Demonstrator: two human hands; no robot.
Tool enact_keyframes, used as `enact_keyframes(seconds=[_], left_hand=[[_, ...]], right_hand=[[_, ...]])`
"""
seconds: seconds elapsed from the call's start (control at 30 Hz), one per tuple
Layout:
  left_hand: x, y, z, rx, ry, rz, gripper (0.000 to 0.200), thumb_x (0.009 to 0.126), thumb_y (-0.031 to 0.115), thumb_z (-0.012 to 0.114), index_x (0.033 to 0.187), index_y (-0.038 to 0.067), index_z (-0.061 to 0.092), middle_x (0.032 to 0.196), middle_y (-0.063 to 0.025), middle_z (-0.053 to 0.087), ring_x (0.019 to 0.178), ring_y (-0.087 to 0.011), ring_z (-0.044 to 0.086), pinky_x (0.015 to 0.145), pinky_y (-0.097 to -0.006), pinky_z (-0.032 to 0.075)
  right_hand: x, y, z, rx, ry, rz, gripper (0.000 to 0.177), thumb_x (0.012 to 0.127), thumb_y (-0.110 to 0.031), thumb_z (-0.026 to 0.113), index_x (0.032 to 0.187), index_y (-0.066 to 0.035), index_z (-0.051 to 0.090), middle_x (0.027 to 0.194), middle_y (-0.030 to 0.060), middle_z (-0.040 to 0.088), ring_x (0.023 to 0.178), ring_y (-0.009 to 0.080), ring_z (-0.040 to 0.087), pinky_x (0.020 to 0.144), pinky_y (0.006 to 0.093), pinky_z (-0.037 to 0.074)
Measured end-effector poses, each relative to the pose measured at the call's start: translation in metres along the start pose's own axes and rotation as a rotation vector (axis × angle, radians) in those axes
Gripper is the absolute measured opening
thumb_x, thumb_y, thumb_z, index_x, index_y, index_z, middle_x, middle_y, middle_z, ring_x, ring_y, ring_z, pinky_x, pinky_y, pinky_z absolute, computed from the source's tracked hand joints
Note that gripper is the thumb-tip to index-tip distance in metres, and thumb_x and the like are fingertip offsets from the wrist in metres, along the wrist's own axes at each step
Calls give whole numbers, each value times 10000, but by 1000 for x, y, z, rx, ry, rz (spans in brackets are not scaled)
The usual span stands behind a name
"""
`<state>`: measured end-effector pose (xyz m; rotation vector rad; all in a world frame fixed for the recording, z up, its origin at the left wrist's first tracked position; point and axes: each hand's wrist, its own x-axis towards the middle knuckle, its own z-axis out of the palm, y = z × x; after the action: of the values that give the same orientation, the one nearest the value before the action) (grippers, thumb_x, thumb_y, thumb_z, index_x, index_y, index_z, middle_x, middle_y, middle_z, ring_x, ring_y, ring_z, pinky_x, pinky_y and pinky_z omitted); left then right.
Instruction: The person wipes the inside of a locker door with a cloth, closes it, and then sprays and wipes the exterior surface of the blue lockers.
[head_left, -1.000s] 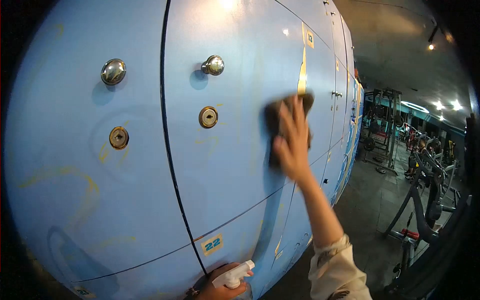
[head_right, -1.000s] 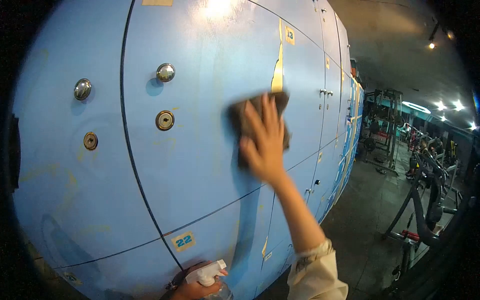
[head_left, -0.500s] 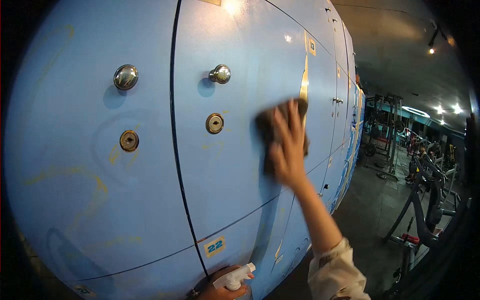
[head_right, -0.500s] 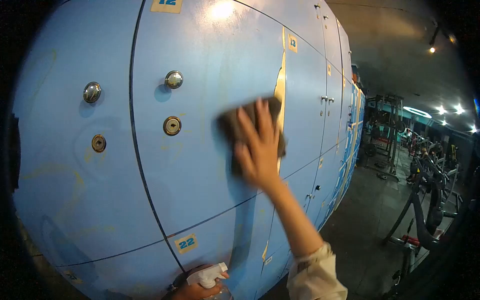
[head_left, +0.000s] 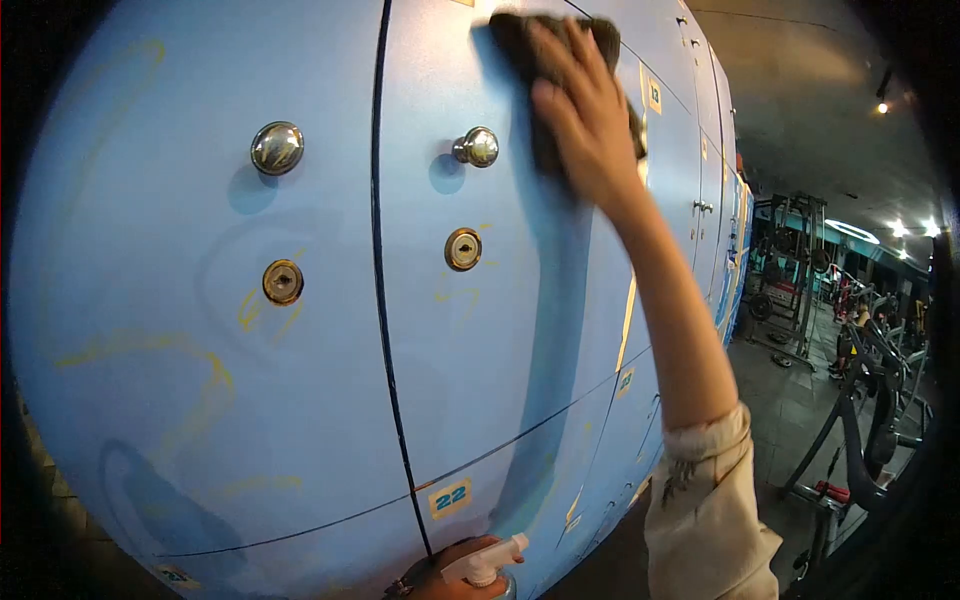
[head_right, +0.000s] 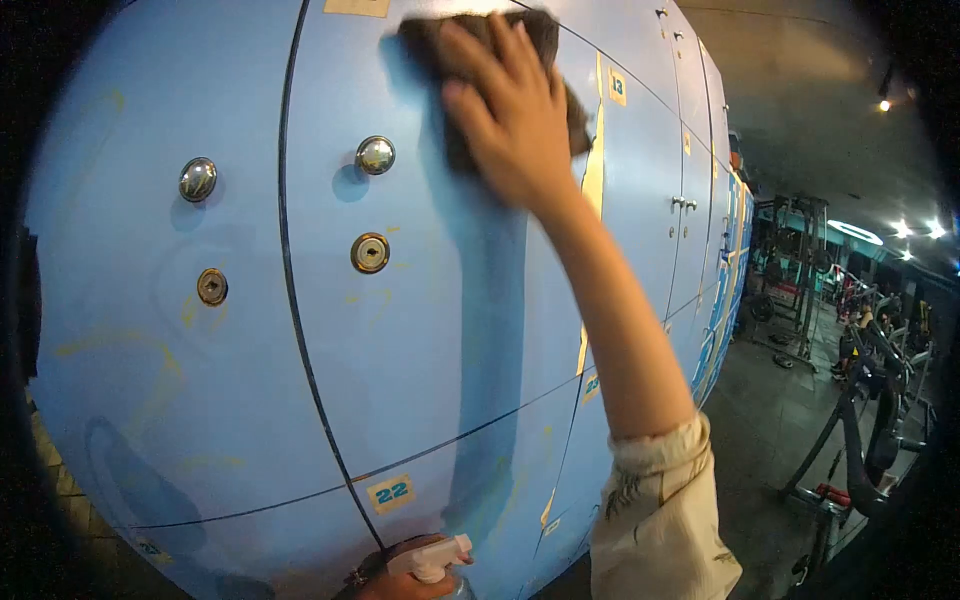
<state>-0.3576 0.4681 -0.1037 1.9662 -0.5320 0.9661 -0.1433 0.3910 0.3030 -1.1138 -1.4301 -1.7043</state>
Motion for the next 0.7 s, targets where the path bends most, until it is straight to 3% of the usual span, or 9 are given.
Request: enact_keyframes(seconds=[0.1,0.2,0.27,0.4,0.5,0.53,0.6,0.7], left_hand=[[-31,-49,3,-937,-352,-809,344,734,18,693,1064,63,608,903,-14,591,796,-122,558,701,-301,488],[-55,-68,7,-262,-225,-238,420,726,18,704,1127,54,583,912,-18,595,813,-129,560,712,-285,482],[-47,-58,4,-299,-212,-306,420,728,26,705,1128,51,581,935,-28,602,841,-136,561,742,-286,475],[-29,-25,3,-389,-178,-450,419,733,41,709,1131,45,577,980,-49,617,898,-149,564,801,-287,462],[-34,-53,2,-149,-298,-121,421,746,61,700,1146,38,571,1032,-62,615,953,-166,560,845,-314,450],[-30,-45,2,-93,-234,-62,420,748,67,697,1148,39,570,1038,-65,612,960,-173,559,850,-318,446],[-22,-26,-1,26,-103,55,419,753,79,691,1151,41,567,1051,-70,607,975,-189,558,859,-326,438],[-12,-21,-7,-308,-286,-257,417,760,91,681,1157,43,563,1036,-71,604,958,-200,560,837,-327,443]], right_hand=[[-71,-65,-21,23,-132,81,548,800,-388,544,1334,-274,500,1490,148,287,1379,377,231,1075,603,82],[-161,-118,-31,67,-283,97,541,763,-418,565,1295,-327,535,1483,132,313,1373,367,247,1074,605,66],[-217,-153,-42,109,-424,48,500,769,-440,560,1266,-380,552,1464,107,354,1356,335,288,1075,600,68],[-267,-170,-49,74,-445,-78,438,829,-504,480,1252,-421,552,1436,59,400,1344,283,315,1099,573,61],[-257,-165,-44,49,-403,-57,434,854,-529,433,1255,-417,551,1431,65,405,1347,274,314,1107,564,53],[-247,-159,-40,39,-387,-40,435,860,-535,419,1256,-414,553,1431,72,404,1349,274,313,1109,562,50],[-208,-149,-31,51,-307,38,480,829,-536,449,1255,-354,578,1464,164,325,1357,321,302,1083,594,87],[-130,-120,-18,91,-139,136,554,774,-451,542,1281,-231,574,1480,300,166,1374,422,206,1047,624,134]])
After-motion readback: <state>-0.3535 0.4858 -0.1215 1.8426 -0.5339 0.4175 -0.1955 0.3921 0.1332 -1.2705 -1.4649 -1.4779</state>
